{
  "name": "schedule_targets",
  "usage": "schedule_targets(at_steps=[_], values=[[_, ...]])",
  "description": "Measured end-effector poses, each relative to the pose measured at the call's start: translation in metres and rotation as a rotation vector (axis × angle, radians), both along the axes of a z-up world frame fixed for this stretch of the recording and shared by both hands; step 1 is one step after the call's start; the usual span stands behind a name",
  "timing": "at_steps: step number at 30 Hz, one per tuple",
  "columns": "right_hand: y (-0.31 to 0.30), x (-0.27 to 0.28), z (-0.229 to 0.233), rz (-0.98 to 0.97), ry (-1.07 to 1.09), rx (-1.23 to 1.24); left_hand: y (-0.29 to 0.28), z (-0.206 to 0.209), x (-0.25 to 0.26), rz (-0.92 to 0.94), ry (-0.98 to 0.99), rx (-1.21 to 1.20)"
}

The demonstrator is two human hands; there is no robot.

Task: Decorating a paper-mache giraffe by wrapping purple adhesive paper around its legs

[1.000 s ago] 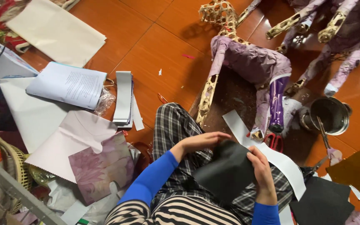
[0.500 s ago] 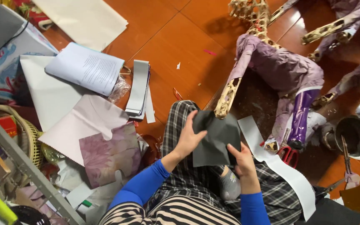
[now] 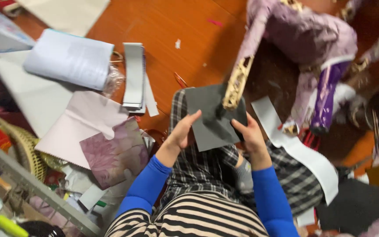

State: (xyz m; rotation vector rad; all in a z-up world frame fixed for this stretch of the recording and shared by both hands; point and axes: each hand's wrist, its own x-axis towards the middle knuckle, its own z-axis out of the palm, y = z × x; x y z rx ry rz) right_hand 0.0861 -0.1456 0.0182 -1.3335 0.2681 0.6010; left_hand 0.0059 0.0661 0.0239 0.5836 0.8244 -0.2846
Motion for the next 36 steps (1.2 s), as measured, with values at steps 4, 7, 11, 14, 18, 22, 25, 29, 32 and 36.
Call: schedule_targets(at_steps=[4,7,11,14,18,22,25,29,32,36], values=[[-0.005,0.013,0.017,-0.050,-0.011,0.018,0.000,-0.016,0.004,0.087,-0.048,-0.082],[-0.015,0.023,-0.002,-0.065,-0.040,0.017,-0.002,-0.031,0.009,0.010,-0.087,-0.253],[-0.039,0.035,-0.026,0.026,-0.229,0.066,-0.004,-0.035,0.022,-0.045,-0.042,-0.314],[-0.066,0.043,-0.002,0.056,-0.381,-0.059,-0.003,-0.014,0.031,0.005,-0.057,-0.272],[-0.073,0.037,0.061,0.260,-1.091,-0.353,-0.005,0.008,0.042,0.027,-0.097,-0.249],[-0.029,0.008,0.062,0.409,-1.398,-0.553,-0.014,0.018,0.045,0.003,-0.115,-0.261],[-0.001,0.010,0.042,0.286,-1.460,-0.557,-0.017,0.013,0.044,0.071,-0.171,-0.336],[0.016,0.035,0.042,0.024,-1.194,-0.440,-0.027,0.029,0.039,-0.105,-0.387,-0.050],[0.026,0.048,0.051,-0.036,-1.088,-0.494,-0.035,0.016,0.052,-0.004,-0.333,0.103],[0.028,0.058,0.042,-0.057,-1.039,-0.636,-0.044,-0.002,0.069,0.011,-0.305,0.215]])
